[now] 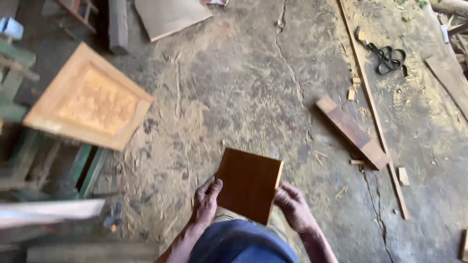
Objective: Measuring a wooden board with a ruler and pen, then cutting it into smaller pieces using a miter saw.
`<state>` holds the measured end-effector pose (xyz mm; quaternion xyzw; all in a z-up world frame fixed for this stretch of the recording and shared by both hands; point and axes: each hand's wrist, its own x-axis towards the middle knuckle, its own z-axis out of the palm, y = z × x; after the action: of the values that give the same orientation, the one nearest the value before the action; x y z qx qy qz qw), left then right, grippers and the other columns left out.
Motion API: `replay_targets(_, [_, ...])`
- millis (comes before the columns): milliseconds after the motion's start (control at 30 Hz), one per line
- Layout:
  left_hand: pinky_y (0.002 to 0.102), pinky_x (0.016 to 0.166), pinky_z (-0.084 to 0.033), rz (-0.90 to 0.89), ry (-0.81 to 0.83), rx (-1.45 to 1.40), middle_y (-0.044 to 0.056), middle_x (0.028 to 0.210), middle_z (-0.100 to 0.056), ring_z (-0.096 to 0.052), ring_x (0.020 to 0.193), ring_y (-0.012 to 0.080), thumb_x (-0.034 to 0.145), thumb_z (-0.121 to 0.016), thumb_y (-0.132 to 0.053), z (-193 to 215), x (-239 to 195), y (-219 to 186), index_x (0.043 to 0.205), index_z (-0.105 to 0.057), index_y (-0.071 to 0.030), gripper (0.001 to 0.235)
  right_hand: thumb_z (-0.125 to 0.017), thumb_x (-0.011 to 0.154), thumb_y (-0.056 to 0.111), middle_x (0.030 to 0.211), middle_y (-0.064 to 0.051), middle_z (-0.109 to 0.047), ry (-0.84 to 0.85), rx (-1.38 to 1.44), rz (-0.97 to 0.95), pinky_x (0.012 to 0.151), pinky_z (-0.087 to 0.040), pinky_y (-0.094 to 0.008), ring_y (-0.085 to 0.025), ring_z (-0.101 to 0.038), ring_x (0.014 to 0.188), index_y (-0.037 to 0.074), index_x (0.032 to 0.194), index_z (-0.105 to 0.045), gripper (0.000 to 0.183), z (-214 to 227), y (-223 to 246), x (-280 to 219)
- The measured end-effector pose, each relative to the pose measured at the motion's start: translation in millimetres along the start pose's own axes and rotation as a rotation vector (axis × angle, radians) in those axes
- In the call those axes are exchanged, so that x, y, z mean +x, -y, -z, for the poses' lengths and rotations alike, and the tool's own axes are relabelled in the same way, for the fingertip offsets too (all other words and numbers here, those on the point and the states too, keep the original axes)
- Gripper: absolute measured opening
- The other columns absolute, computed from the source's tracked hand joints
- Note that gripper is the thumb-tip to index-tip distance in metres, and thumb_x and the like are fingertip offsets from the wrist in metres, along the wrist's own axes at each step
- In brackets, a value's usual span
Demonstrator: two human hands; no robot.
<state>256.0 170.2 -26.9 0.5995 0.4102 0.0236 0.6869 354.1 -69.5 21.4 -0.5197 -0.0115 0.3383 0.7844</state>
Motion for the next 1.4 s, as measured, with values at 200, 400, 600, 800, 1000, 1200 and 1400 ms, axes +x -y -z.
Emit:
replay_targets(200, [0.029,0.1,-0.057,-0.58,0.267,0.203,0.017,0.146,-0.06,-0.062,0.132,0.0248,0.099,-0.056,-0.034,-78,125,-159,0.146,-0.051,-0.003,0.057,-0.073,0.088,0.012,0.128,-0.021,-0.072,-0.063,0.198,0.105,0.094,-0.055,-0.044,-0.031,-0.068,0.112,-0.006,0.134,-0.061,0.051,51,49,171])
replay_targets(400, [0.035,0.113,-0.049,-0.388,0.361,0.07,0.011,0.15,-0.058,-0.052,0.142,0.0226,0.097,-0.058,-0.036,-184,299,-255,0.148,-0.05,-0.006,0.06,-0.078,0.082,0.015,0.121,-0.026,-0.074,-0.088,0.188,0.093,0.088,-0.06,-0.051,-0.037,-0.072,0.106,-0.003,0.132,-0.059,0.057,117,147,363])
replay_targets(600, [0.022,0.095,-0.046,-0.359,0.16,0.055,-0.001,0.118,-0.07,-0.06,0.104,0.0072,0.095,-0.065,-0.024,-261,455,-343,0.145,-0.06,-0.006,0.054,-0.077,0.08,0.008,0.126,-0.026,-0.072,-0.052,0.22,0.052,0.092,-0.058,-0.049,-0.035,-0.071,0.107,-0.002,0.142,-0.053,0.067,153,255,560])
replay_targets(800, [0.026,0.102,-0.048,-0.319,-0.008,0.16,0.001,0.152,-0.06,-0.061,0.124,0.0098,0.092,-0.064,-0.03,-298,594,-391,0.151,-0.05,-0.015,0.062,-0.077,0.082,0.01,0.114,-0.02,-0.076,0.159,0.024,-0.139,0.087,-0.057,-0.04,-0.028,-0.072,0.1,-0.001,0.139,-0.056,0.062,158,325,746])
replay_targets(1000, [0.029,0.05,-0.056,0.064,-0.002,-0.063,0.002,0.082,-0.051,-0.054,0.045,0.0172,0.095,-0.061,-0.027,-335,774,-475,0.158,-0.043,-0.03,0.066,-0.08,0.075,0.017,0.111,-0.02,-0.076,0.137,0.032,-0.305,0.078,-0.058,-0.04,-0.028,-0.072,0.094,0.004,0.141,-0.057,0.071,164,366,959])
replay_targets(1200, [0.025,0.039,-0.045,0.061,0.214,-0.099,0.0,0.122,-0.048,-0.057,0.049,0.0114,0.093,-0.064,-0.019,-425,960,-632,0.152,-0.054,-0.025,0.06,-0.067,0.08,0.005,0.08,-0.015,-0.06,-0.139,0.043,-0.239,0.041,-0.035,-0.037,-0.025,-0.052,0.057,-0.005,0.127,-0.061,0.048,225,438,1135])
replay_targets(1400, [0.03,0.057,-0.051,-0.143,0.592,0.419,0.011,0.127,-0.07,-0.059,0.063,0.0126,0.096,-0.052,-0.044,-504,1132,-778,0.161,-0.033,-0.024,0.07,-0.051,0.084,0.006,0.138,-0.027,-0.056,-0.442,0.203,-0.226,0.103,-0.039,-0.056,-0.042,-0.051,0.124,-0.003,0.146,-0.046,0.063,248,533,1277])
